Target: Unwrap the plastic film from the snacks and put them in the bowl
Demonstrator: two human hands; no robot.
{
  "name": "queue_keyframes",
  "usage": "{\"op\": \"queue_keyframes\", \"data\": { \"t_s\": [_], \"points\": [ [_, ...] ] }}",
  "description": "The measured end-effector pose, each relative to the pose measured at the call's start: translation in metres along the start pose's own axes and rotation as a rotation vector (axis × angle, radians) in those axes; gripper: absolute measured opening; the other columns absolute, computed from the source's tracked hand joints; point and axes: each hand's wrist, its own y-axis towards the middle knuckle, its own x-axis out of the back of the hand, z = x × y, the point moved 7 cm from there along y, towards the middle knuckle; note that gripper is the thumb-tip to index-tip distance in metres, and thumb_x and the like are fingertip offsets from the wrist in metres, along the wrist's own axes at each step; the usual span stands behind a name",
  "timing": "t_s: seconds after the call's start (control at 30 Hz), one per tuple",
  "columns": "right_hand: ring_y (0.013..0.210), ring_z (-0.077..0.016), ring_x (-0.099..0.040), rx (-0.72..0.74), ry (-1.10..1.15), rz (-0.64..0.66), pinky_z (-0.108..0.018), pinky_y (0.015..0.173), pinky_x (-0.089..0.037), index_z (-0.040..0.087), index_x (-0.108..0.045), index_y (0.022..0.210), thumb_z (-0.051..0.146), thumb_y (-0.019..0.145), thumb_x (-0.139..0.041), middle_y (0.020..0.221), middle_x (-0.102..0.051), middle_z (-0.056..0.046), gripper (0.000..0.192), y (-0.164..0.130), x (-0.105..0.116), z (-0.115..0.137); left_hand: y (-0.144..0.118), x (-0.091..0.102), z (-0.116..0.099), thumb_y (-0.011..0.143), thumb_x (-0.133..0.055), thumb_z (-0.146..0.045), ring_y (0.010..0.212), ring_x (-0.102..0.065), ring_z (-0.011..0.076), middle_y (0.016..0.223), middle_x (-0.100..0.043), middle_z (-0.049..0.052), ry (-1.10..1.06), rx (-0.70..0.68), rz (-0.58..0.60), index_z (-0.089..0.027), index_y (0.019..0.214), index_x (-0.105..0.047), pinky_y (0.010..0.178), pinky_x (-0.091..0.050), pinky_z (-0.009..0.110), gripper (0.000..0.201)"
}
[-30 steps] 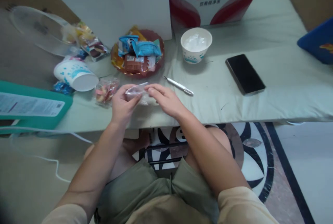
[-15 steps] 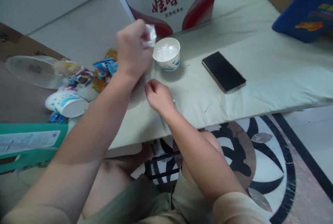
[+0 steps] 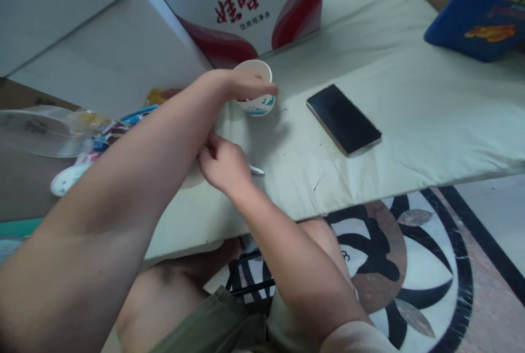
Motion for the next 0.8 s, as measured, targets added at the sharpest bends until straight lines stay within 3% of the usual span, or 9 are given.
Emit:
{"op": "queue_keyframes", "data": {
  "t_s": [0.07, 0.13, 0.23, 0.3, 0.4, 0.53, 0.57, 0.63, 0.8],
  "points": [
    [0.087, -0.0224, -0.066, -0.015, -0.006, 0.003, -0.031, 0.071, -0.045, 0.022, -0.068, 0.088, 0.027, 0.087, -0.05, 0.089, -0.076, -0.005, 0.019, 0.0, -0.003, -0.001, -0.003, -0.007, -0.005, 0.085, -0.067, -0.044, 0.115, -0.062, 0.0311, 0.111, -0.07, 0.012, 0.15, -0.002, 0.021, -0.014, 0.104, -0.071, 0.108, -0.046, 0.048, 0.036],
    [0.085, -0.0255, -0.067, -0.059, -0.066, 0.033, -0.032, 0.069, -0.045, 0.021, -0.066, 0.081, 0.026, 0.083, -0.054, 0.086, -0.076, -0.008, 0.013, -0.001, -0.008, -0.002, -0.013, -0.008, -0.009, 0.084, -0.069, -0.036, 0.121, -0.061, 0.0337, 0.112, -0.07, 0.011, 0.16, -0.019, -0.011, -0.015, 0.103, -0.072, 0.111, -0.043, 0.048, 0.029],
    [0.083, -0.0297, -0.067, -0.06, -0.187, 0.116, -0.035, 0.066, -0.042, 0.021, -0.061, 0.072, 0.025, 0.078, -0.059, 0.083, -0.074, -0.012, 0.008, -0.006, -0.018, 0.0, -0.047, 0.004, -0.006, 0.084, -0.071, -0.027, 0.115, -0.065, 0.0298, 0.104, -0.069, 0.007, -0.054, -0.099, -0.24, -0.019, 0.094, -0.071, 0.105, -0.047, 0.043, 0.013],
    [0.079, -0.0288, -0.066, -0.019, -0.249, 0.142, -0.035, 0.065, -0.041, 0.022, -0.058, 0.069, 0.027, 0.078, -0.059, 0.078, -0.073, -0.011, 0.01, -0.008, -0.022, 0.001, -0.086, 0.013, 0.011, 0.085, -0.071, -0.023, 0.109, -0.066, 0.0251, 0.099, -0.067, 0.004, -0.237, -0.165, -0.472, -0.02, 0.09, -0.069, 0.102, -0.049, 0.039, 0.006],
    [0.076, -0.0227, -0.065, 0.083, -0.231, 0.056, -0.033, 0.069, -0.043, 0.023, -0.059, 0.077, 0.031, 0.083, -0.055, 0.078, -0.071, -0.005, 0.011, -0.009, -0.016, 0.002, -0.158, 0.004, 0.071, 0.084, -0.069, -0.018, 0.099, -0.064, 0.0192, 0.092, -0.063, 0.002, -0.434, -0.133, -0.818, -0.022, 0.087, -0.065, 0.097, -0.051, 0.034, 0.006],
    [0.072, -0.0166, -0.061, 0.142, -0.176, -0.178, -0.032, 0.074, -0.046, 0.024, -0.06, 0.093, 0.029, 0.083, -0.051, 0.079, -0.068, 0.0, 0.014, -0.009, 0.008, 0.002, -0.239, -0.05, 0.191, 0.078, -0.07, -0.015, 0.097, -0.059, 0.0179, 0.101, -0.057, 0.003, -0.617, 0.369, -1.238, -0.022, 0.09, -0.06, 0.091, -0.052, 0.031, 0.016],
    [0.07, -0.0162, -0.06, 0.141, -0.188, -0.221, -0.032, 0.073, -0.046, 0.024, -0.059, 0.094, 0.029, 0.082, -0.052, 0.076, -0.066, 0.001, 0.014, -0.01, 0.012, 0.002, -0.249, -0.065, 0.215, 0.076, -0.072, -0.015, 0.101, -0.058, 0.0188, 0.105, -0.057, 0.004, -0.663, 0.492, -1.259, -0.022, 0.094, -0.059, 0.093, -0.052, 0.032, 0.023],
    [0.068, -0.016, -0.059, 0.152, -0.219, -0.27, -0.032, 0.073, -0.046, 0.024, -0.058, 0.095, 0.027, 0.081, -0.052, 0.073, -0.062, 0.002, 0.016, -0.013, 0.016, 0.002, -0.249, -0.084, 0.242, 0.077, -0.075, -0.02, 0.105, -0.059, 0.019, 0.111, -0.058, 0.005, -0.753, 0.49, -1.165, -0.023, 0.105, -0.058, 0.097, -0.052, 0.034, 0.032],
    [0.067, -0.0164, -0.059, 0.146, -0.33, -0.306, -0.032, 0.068, -0.046, 0.023, -0.058, 0.097, 0.029, 0.08, -0.053, 0.073, -0.061, 0.001, 0.019, -0.029, 0.019, -0.004, -0.235, -0.089, 0.244, 0.077, -0.078, -0.031, 0.122, -0.057, 0.028, 0.118, -0.058, 0.01, -0.714, 0.248, -0.871, -0.022, 0.098, -0.063, 0.097, -0.056, 0.04, 0.027]
  ]
}}
